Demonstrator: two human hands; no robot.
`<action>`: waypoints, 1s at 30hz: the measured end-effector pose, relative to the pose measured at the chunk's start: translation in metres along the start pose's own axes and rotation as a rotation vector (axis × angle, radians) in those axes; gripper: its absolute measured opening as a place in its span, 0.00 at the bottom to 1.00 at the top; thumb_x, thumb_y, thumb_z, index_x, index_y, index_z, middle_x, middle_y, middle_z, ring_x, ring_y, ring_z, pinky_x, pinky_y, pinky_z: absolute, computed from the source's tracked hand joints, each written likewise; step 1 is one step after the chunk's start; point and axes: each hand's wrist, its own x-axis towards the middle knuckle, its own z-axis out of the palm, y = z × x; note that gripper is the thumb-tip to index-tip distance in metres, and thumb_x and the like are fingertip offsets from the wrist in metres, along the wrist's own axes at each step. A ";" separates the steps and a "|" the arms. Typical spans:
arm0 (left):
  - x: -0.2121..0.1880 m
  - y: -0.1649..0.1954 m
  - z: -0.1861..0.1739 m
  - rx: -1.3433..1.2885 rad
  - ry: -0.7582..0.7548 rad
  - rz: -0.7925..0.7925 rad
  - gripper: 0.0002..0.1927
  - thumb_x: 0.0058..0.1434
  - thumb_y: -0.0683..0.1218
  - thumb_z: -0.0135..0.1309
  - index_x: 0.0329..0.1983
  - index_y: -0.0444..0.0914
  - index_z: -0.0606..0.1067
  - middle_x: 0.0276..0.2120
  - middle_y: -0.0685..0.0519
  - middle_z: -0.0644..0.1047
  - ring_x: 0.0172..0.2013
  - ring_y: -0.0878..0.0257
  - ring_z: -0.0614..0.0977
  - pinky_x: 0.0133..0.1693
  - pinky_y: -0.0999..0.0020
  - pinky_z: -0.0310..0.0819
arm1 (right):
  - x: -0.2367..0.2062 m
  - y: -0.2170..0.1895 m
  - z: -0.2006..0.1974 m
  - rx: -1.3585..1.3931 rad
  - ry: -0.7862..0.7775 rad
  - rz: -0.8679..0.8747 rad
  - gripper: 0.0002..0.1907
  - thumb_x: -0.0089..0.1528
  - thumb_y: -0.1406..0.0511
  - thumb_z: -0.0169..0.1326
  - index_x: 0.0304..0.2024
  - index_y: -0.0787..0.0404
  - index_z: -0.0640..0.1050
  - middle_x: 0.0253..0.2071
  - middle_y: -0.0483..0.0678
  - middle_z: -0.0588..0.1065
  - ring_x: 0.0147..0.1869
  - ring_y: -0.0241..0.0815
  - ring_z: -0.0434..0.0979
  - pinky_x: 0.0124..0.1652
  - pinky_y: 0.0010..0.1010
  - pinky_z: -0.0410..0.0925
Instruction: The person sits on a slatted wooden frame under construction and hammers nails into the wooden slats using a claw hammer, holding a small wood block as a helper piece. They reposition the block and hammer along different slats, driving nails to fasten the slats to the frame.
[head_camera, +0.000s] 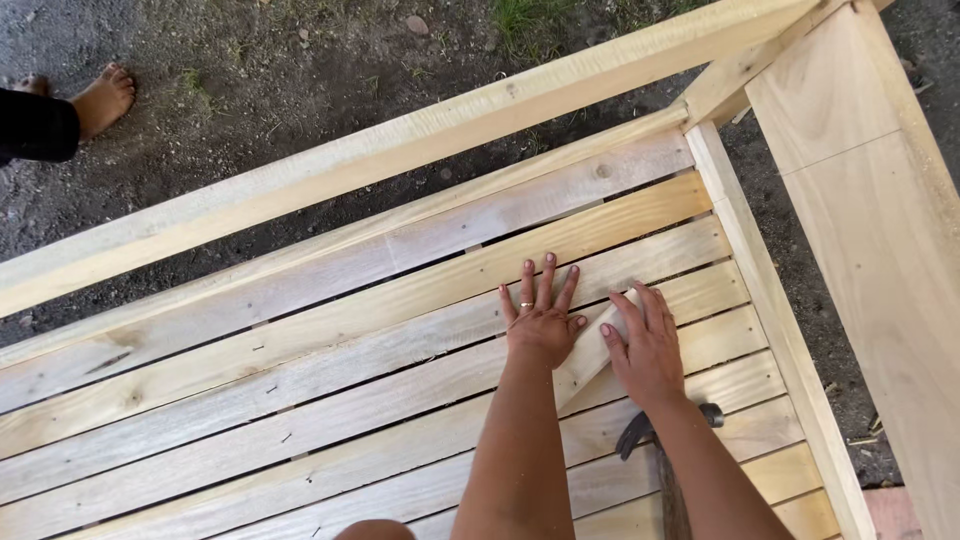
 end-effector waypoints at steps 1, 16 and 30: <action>0.000 0.000 0.001 -0.001 0.008 0.000 0.38 0.68 0.66 0.39 0.78 0.64 0.39 0.78 0.62 0.29 0.77 0.54 0.30 0.70 0.35 0.21 | 0.003 0.001 -0.004 -0.012 -0.035 -0.015 0.26 0.64 0.58 0.54 0.65 0.55 0.70 0.71 0.59 0.61 0.74 0.65 0.57 0.69 0.50 0.54; 0.008 0.001 0.004 0.003 0.009 0.023 0.39 0.70 0.64 0.38 0.79 0.62 0.37 0.78 0.60 0.28 0.77 0.51 0.28 0.69 0.32 0.21 | -0.061 -0.003 -0.093 -0.415 -0.726 0.748 0.55 0.47 0.33 0.63 0.61 0.61 0.62 0.49 0.59 0.77 0.56 0.57 0.81 0.51 0.46 0.76; 0.004 0.007 -0.003 0.014 0.012 0.052 0.39 0.70 0.64 0.37 0.79 0.61 0.35 0.78 0.59 0.26 0.76 0.49 0.27 0.68 0.31 0.20 | -0.083 -0.015 -0.047 -0.312 -0.869 0.756 0.33 0.69 0.42 0.38 0.51 0.67 0.67 0.39 0.57 0.84 0.46 0.56 0.86 0.47 0.45 0.76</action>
